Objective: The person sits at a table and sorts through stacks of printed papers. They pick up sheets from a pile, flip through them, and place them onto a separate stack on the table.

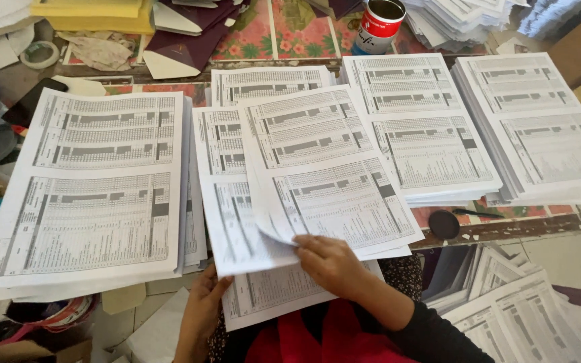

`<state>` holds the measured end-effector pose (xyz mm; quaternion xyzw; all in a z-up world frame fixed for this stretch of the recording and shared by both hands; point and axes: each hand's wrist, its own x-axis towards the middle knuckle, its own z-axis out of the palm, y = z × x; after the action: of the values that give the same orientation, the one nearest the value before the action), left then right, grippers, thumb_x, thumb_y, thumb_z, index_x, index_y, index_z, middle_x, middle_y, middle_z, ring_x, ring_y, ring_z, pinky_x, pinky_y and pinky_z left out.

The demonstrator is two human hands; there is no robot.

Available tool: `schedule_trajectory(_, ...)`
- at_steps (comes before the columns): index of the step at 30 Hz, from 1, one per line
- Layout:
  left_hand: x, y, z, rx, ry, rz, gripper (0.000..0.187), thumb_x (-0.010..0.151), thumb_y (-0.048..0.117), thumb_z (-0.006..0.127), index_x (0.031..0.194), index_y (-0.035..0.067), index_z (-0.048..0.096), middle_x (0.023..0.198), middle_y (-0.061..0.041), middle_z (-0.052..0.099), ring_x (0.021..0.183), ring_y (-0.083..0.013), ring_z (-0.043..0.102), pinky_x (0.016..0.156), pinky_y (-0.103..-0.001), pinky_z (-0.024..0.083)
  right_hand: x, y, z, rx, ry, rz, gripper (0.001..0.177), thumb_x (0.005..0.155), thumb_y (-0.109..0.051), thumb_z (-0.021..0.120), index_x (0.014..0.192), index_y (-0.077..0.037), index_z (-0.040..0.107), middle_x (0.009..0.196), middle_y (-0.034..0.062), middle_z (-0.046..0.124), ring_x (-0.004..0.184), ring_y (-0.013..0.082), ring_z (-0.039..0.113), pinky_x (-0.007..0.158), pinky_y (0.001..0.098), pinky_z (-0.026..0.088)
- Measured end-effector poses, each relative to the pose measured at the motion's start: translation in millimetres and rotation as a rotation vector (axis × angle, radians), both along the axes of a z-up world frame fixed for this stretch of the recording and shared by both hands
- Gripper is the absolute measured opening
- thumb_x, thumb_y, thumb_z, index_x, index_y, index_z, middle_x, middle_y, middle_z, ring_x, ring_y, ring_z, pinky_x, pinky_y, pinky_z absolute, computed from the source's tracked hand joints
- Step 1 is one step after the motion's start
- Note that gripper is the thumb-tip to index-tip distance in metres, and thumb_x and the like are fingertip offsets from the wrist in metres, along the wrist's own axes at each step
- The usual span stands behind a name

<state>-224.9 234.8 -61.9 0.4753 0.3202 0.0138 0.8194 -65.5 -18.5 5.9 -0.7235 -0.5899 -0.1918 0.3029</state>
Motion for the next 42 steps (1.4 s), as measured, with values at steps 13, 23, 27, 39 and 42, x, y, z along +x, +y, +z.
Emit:
schedule_trajectory(13,20,20,11,-0.182,0.022,0.01,0.041,0.1,0.02,0.056,0.135,-0.001,0.058,0.124,-0.024,0.071,0.108,-0.0378,0.069,0.095,-0.05,0.057,-33,-8,-41,-0.098,0.107,0.14,0.006,0.097,0.004,0.067,0.103,0.006,0.068,0.113,0.0253,0.073,0.1,0.0371,0.076,0.086,0.046,0.066)
schedule_trajectory(23,42,6,9,-0.089,0.121,0.049,0.048,0.095,0.031,0.059,0.128,-0.004,0.061,0.117,-0.026,0.072,0.099,-0.0422,0.071,0.082,-0.055,0.059,-84,46,-12,-0.067,0.016,0.259,0.009,0.105,-0.002,0.063,0.097,0.002,0.062,0.109,0.0259,0.07,0.098,0.0395,0.074,0.082,0.0459,0.063)
schedule_trajectory(27,31,13,4,0.184,0.127,-0.135,0.043,0.095,0.009,0.065,0.136,0.003,0.055,0.112,-0.024,0.074,0.086,-0.0395,0.074,0.07,-0.049,0.067,-79,24,-2,-0.275,0.724,0.307,0.059,0.087,-0.047,0.075,0.115,0.0,0.056,0.153,0.0303,0.051,0.143,0.0417,0.052,0.115,0.0462,0.045)
schedule_trajectory(39,47,19,65,0.216,0.409,-0.174,0.077,0.096,0.053,0.044,0.153,0.002,0.043,0.136,-0.023,0.066,0.118,-0.0393,0.067,0.101,-0.047,0.06,28,-105,-26,-0.233,1.385,-0.753,0.084,0.089,-0.061,0.053,0.153,-0.008,0.042,0.153,0.0171,0.053,0.139,0.0326,0.053,0.114,0.0492,0.05)
schedule_trajectory(42,47,13,37,0.064,0.135,-0.118,0.057,0.093,0.036,0.061,0.136,-0.001,0.061,0.119,-0.025,0.076,0.095,-0.0378,0.073,0.081,-0.048,0.063,20,-87,-54,0.223,1.876,-0.328,0.059,0.091,-0.018,0.066,0.145,-0.004,0.047,0.127,0.0249,0.072,0.104,0.0385,0.075,0.084,0.0518,0.066)
